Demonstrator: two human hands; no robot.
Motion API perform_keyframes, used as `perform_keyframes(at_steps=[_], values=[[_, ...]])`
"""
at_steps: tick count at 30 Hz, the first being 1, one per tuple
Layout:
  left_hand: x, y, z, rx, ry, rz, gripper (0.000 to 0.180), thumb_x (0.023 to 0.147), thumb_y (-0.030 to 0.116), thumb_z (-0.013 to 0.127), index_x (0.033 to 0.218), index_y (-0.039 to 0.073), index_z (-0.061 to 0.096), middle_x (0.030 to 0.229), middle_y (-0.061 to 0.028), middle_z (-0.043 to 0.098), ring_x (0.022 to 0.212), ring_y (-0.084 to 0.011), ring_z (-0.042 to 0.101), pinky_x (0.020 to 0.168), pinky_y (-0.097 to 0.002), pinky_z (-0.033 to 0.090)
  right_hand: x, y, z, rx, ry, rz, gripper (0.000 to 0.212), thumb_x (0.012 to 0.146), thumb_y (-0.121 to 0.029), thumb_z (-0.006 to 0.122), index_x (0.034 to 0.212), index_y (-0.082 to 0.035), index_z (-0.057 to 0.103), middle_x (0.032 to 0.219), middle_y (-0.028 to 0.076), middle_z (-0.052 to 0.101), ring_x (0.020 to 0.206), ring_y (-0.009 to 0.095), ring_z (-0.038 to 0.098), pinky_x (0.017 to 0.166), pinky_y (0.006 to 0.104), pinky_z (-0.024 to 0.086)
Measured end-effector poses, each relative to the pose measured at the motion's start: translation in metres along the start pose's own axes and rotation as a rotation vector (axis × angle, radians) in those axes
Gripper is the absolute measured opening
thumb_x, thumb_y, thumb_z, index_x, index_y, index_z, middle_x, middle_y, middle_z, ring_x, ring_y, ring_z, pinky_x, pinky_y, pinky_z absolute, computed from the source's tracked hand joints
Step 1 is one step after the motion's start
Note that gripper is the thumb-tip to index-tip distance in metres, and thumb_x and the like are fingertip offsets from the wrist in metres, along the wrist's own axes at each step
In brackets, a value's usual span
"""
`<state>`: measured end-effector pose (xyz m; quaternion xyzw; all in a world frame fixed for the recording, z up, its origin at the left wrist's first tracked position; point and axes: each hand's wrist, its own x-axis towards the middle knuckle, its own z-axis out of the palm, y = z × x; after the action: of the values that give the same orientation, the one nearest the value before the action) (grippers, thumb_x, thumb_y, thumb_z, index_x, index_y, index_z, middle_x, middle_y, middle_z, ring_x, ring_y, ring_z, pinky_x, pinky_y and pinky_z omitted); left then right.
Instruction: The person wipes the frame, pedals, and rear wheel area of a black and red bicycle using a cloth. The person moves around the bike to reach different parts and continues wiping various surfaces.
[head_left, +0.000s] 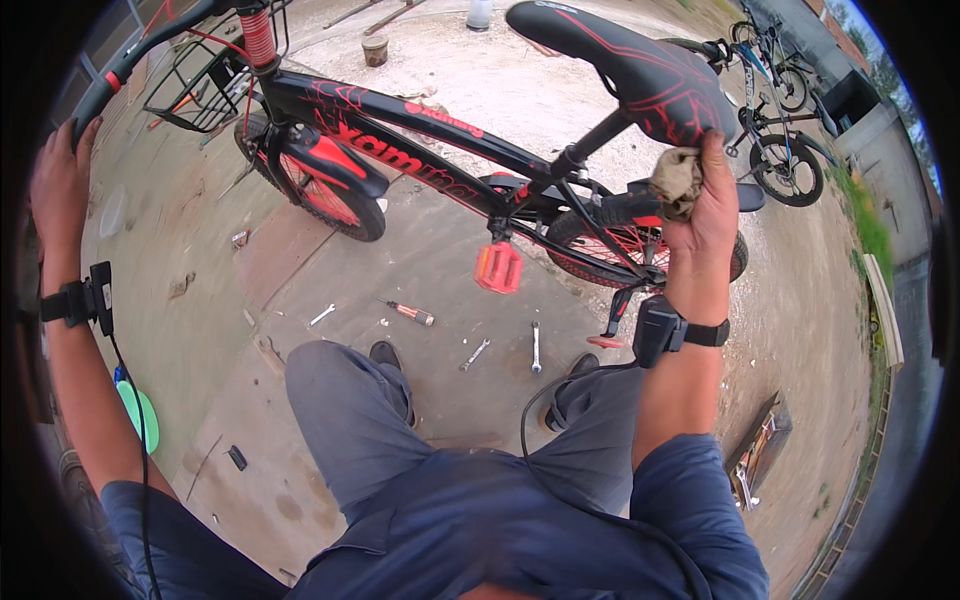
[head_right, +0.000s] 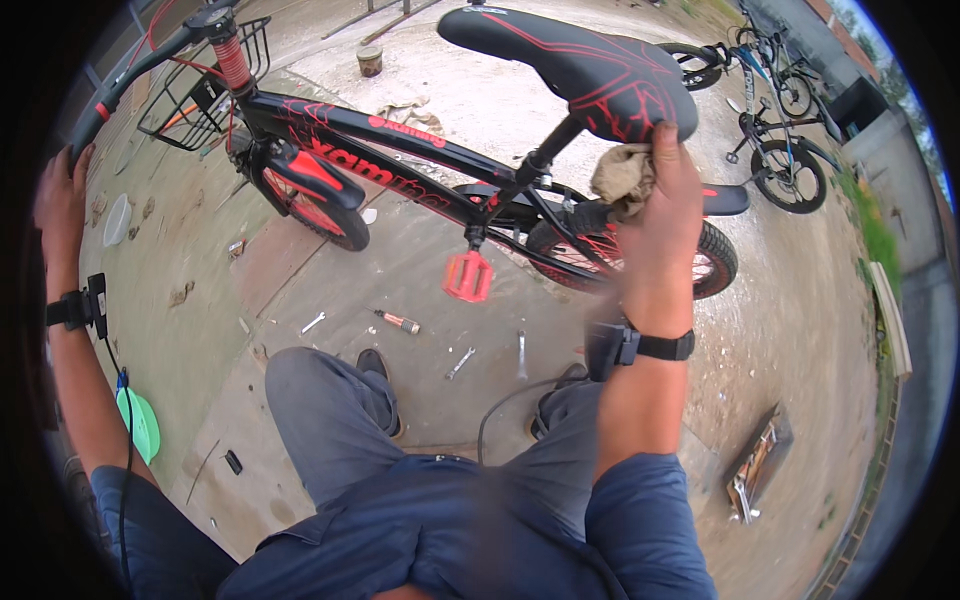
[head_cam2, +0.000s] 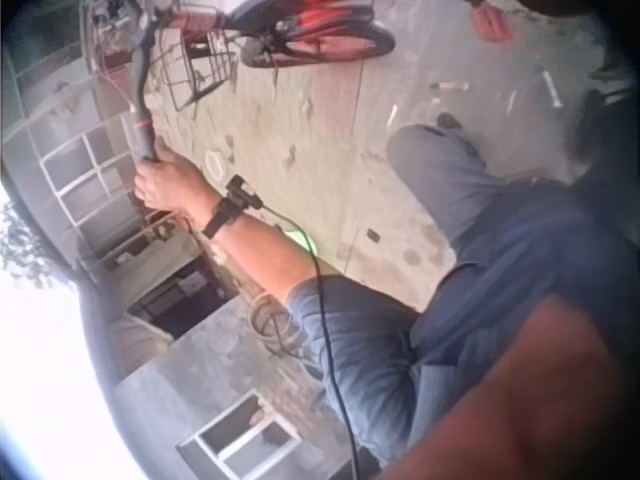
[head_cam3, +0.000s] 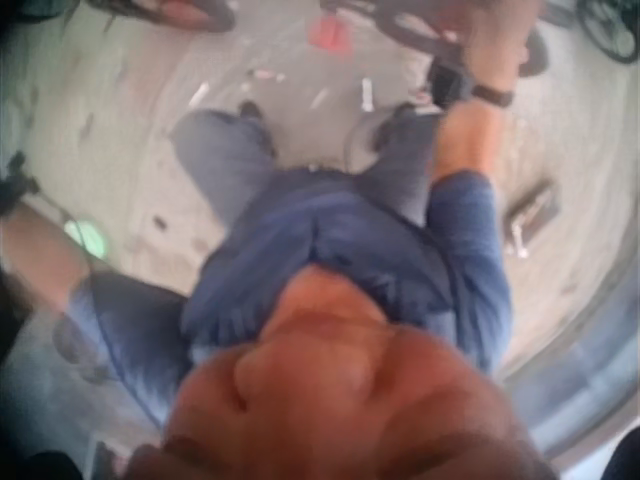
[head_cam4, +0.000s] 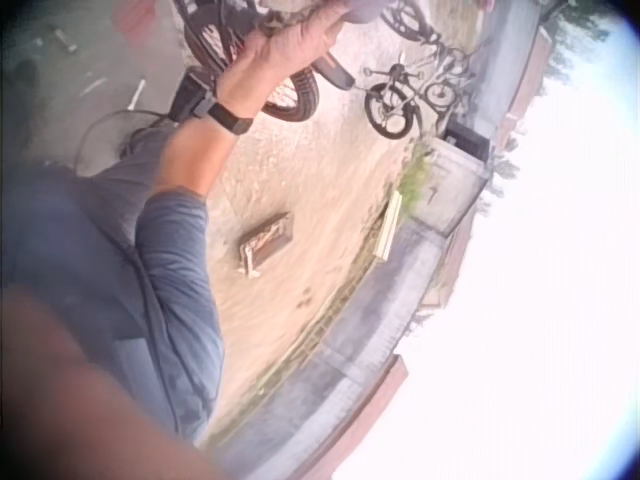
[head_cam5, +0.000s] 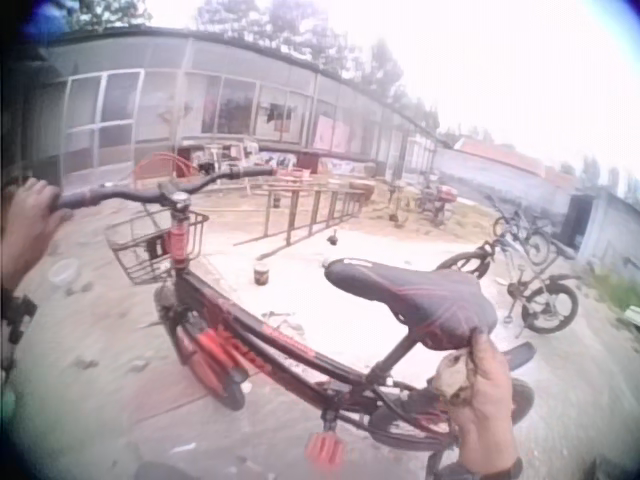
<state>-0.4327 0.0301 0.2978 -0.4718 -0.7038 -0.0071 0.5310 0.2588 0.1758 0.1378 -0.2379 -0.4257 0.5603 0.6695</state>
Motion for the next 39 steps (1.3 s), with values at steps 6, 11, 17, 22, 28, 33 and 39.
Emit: perform_keyframes(at_steps=[6,11,17,22,28,33,39], values=[[-0.034,0.014,-0.005,0.04,-0.059,-0.113,0.05,0.103,0.053,0.054,0.114,0.006,0.067,0.105,-0.0155,0.071,0.099,-0.0384,0.067,0.08,-0.05,0.054,-0.007,0.072,0.092,0.052,0.006,0.024,0.035,0.103,-0.034,0.065,0.115,-0.001,0.066,0.096,0.01,0.074,0.078,0.021,0.072,0.071,0.0348,0.058],[-0.046,-0.009,0.018,0.059,-0.164,-0.174,0.05,0.103,0.052,0.054,0.113,0.005,0.069,0.105,-0.019,0.071,0.097,-0.0413,0.068,0.08,-0.0527,0.053,-0.013,0.134,0.163,0.133,0.03,0.109,0.037,0.104,-0.034,0.063,0.118,0.0,0.064,0.1,0.011,0.074,0.081,0.021,0.072,0.071,0.0346,0.059],[-0.078,-0.045,0.061,0.125,-0.255,-0.285,0.053,0.104,0.054,0.051,0.113,0.005,0.069,0.107,-0.0197,0.071,0.099,-0.043,0.067,0.082,-0.054,0.054,-0.014,0.179,0.226,0.133,-0.103,0.197,0.035,0.105,-0.031,0.062,0.123,0.0,0.062,0.102,0.011,0.073,0.086,0.021,0.073,0.075,0.035,0.06],[-0.102,-0.071,0.085,0.128,-0.27,-0.32,0.054,0.104,0.054,0.05,0.108,0.004,0.068,0.11,-0.0212,0.071,0.1,-0.0451,0.067,0.083,-0.0561,0.053,-0.017,0.208,0.269,0.155,-0.188,0.262,0.035,0.105,-0.029,0.062,0.127,-0.001,0.06,0.103,0.009,0.073,0.087,0.022,0.073,0.076,0.0351,0.06],[-0.103,-0.08,0.096,0.104,-0.287,-0.348,0.053,0.105,0.052,0.049,0.111,0.004,0.068,0.111,-0.0229,0.071,0.1,-0.0457,0.067,0.083,-0.0564,0.053,-0.013,0.224,0.299,0.178,-0.204,0.287,0.039,0.102,-0.026,0.068,0.129,0.001,0.06,0.109,0.01,0.073,0.088,0.021,0.073,0.075,0.0337,0.06],[-0.112,-0.067,0.088,-0.014,-0.201,-0.354,0.05,0.104,0.05,0.051,0.116,0.004,0.068,0.106,-0.0221,0.072,0.098,-0.0442,0.068,0.082,-0.0547,0.053,-0.007,0.221,0.299,0.112,-0.288,0.37,0.039,0.101,-0.025,0.069,0.128,0.001,0.06,0.108,0.012,0.072,0.088,0.022,0.073,0.076,0.0346,0.061],[-0.119,-0.047,0.073,-0.134,-0.189,-0.311,0.05,0.101,0.048,0.058,0.127,0.006,0.067,0.1,-0.0206,0.074,0.092,-0.0413,0.07,0.079,-0.0516,0.054,-0.005,0.22,0.304,0.078,-0.298,0.409,0.035,0.102,-0.026,0.068,0.127,-0.002,0.061,0.104,0.008,0.072,0.079,0.018,0.072,0.066,0.0311,0.057]])
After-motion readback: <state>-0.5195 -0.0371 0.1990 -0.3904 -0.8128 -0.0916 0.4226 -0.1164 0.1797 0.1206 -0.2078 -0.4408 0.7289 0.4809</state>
